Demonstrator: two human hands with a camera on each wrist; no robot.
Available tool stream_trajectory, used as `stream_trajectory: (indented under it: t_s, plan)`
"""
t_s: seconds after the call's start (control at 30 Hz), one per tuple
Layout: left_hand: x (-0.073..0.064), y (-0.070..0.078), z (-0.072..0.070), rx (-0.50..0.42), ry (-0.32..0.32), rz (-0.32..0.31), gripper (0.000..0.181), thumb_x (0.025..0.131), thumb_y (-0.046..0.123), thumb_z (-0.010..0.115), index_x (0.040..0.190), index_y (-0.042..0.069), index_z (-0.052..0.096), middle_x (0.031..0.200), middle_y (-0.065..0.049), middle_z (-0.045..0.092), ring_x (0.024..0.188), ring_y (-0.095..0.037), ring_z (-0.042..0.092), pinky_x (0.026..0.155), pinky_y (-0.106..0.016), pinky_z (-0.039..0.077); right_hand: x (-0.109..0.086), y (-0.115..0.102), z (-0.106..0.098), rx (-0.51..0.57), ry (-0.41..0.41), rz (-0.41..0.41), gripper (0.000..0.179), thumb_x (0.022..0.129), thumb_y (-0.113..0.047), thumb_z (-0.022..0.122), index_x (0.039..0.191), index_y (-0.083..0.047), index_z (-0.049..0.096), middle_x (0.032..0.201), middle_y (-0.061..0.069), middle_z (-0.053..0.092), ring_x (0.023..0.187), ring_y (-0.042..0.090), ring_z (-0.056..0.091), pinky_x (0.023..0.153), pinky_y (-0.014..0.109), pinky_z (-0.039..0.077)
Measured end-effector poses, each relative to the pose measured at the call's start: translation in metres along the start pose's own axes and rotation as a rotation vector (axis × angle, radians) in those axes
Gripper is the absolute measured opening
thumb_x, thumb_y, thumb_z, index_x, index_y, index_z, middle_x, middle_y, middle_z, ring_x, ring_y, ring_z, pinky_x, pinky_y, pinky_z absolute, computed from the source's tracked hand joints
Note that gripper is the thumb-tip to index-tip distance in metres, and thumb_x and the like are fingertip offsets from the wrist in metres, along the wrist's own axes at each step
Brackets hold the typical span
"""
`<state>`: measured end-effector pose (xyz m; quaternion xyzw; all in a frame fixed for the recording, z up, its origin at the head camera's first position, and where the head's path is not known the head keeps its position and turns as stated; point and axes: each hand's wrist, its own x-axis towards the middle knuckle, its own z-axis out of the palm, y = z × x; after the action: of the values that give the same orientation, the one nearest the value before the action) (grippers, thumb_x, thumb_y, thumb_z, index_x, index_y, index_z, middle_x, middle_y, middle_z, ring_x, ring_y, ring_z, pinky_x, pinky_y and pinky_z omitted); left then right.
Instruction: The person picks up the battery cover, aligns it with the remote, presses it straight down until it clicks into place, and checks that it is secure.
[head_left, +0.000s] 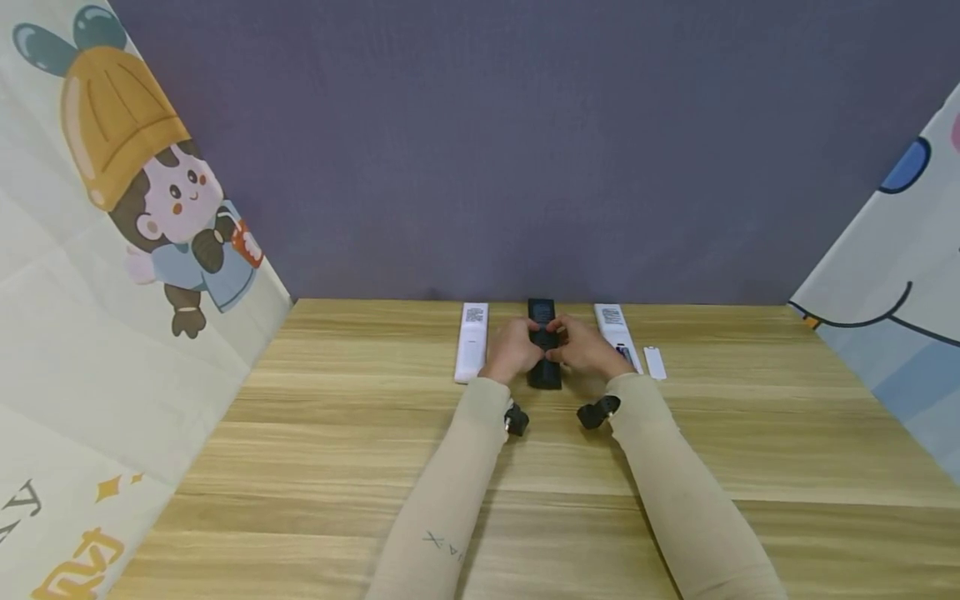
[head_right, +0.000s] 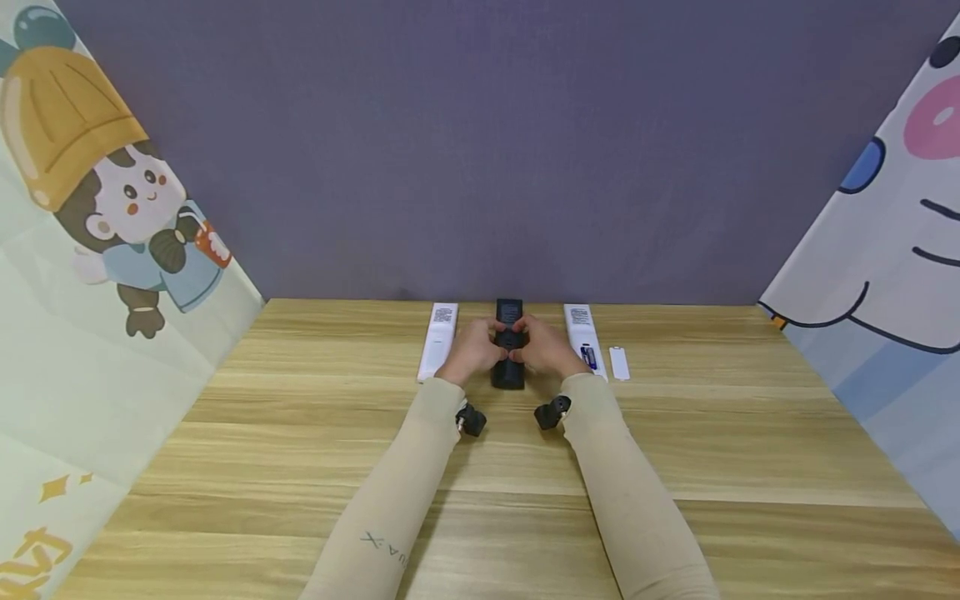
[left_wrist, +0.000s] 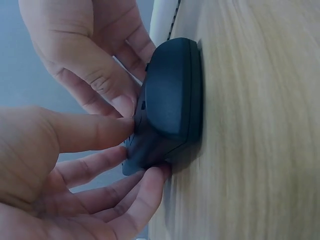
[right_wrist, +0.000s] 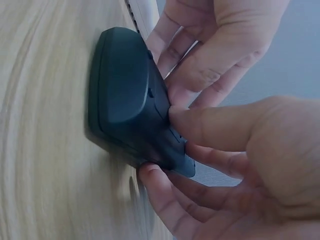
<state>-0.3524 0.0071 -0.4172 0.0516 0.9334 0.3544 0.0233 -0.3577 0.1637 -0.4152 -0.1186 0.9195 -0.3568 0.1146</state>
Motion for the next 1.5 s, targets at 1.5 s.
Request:
stream_trajectory:
  t_s: [1.5]
  plan:
    - [-0.0018, -0.0038, 0.0008, 0.012, -0.005, 0.0, 0.036, 0.092, 0.017, 0.073, 0.127, 0.012, 0.071, 0.133, -0.009, 0.069, 0.125, -0.027, 0.063, 0.106, -0.038, 0.05, 0.0022, 0.0031, 0.0055, -0.026, 0.016, 0.013, 0.048, 0.099, -0.013, 0.064, 0.144, 0.0, 0.052, 0.14, 0.028, 0.058, 0.129, 0.043, 0.056, 0.109, 0.053, 0.045]
